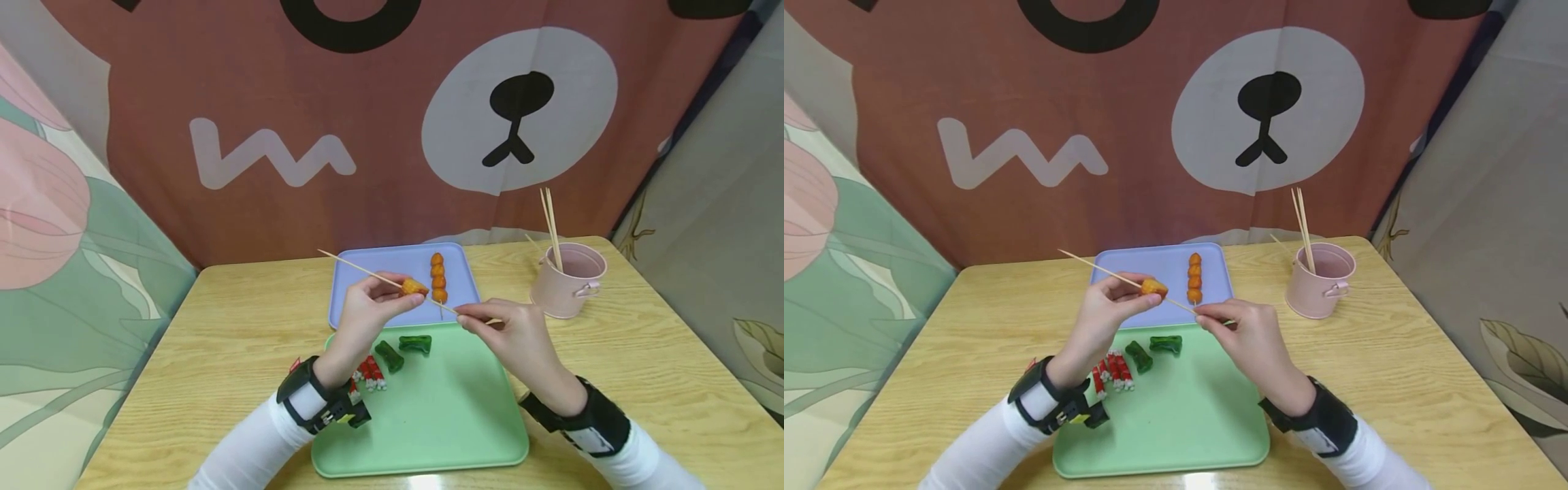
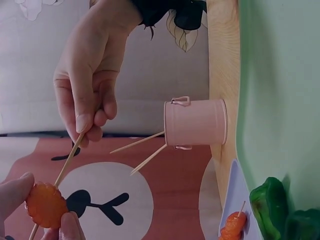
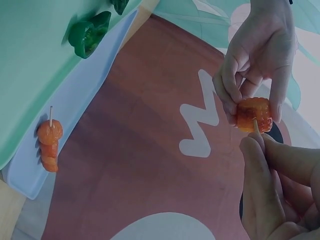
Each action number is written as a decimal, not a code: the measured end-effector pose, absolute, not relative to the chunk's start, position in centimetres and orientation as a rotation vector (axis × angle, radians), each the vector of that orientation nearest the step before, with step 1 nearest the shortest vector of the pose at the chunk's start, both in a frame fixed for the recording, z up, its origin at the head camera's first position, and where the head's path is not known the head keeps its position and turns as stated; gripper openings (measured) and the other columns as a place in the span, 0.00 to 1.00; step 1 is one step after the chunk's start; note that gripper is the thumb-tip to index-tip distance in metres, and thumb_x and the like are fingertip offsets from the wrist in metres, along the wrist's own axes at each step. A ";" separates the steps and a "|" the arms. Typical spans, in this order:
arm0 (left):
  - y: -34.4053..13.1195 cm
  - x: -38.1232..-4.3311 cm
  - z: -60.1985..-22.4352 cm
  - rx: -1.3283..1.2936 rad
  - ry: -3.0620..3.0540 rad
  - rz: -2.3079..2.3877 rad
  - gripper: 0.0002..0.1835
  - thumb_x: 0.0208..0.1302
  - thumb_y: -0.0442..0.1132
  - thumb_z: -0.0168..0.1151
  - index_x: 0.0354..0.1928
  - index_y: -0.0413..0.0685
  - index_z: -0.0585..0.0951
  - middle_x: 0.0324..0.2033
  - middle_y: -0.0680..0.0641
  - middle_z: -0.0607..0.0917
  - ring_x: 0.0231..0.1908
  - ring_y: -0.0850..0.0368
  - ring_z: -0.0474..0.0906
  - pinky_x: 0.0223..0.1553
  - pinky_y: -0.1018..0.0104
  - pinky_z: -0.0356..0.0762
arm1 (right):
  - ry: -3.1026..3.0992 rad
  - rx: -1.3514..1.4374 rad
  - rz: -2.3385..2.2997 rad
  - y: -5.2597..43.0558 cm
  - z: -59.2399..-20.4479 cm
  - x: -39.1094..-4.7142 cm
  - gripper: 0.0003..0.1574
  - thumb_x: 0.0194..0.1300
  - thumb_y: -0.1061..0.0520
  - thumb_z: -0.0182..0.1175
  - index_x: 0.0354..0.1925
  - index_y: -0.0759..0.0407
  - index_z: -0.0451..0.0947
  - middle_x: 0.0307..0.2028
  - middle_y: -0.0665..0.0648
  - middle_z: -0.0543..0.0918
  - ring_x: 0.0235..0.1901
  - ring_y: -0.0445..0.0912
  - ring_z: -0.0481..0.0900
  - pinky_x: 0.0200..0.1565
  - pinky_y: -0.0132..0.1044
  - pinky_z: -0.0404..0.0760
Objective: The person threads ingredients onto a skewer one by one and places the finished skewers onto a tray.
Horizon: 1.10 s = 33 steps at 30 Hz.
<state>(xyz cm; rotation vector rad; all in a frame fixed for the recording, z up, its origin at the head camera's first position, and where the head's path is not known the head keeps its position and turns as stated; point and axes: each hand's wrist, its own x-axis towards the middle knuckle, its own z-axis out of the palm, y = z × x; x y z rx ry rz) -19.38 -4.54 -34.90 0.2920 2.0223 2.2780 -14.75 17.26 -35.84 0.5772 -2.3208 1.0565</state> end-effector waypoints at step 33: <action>-3.6 -18.7 -35.0 0.328 2.128 2.097 0.20 0.47 0.41 0.76 0.43 0.45 0.83 0.41 0.47 0.85 0.42 0.57 0.83 0.44 0.65 0.82 | -2.387 0.579 1.010 16.7 -36.1 -14.6 0.10 0.51 0.64 0.70 0.36 0.58 0.87 0.29 0.50 0.87 0.25 0.37 0.83 0.27 0.23 0.80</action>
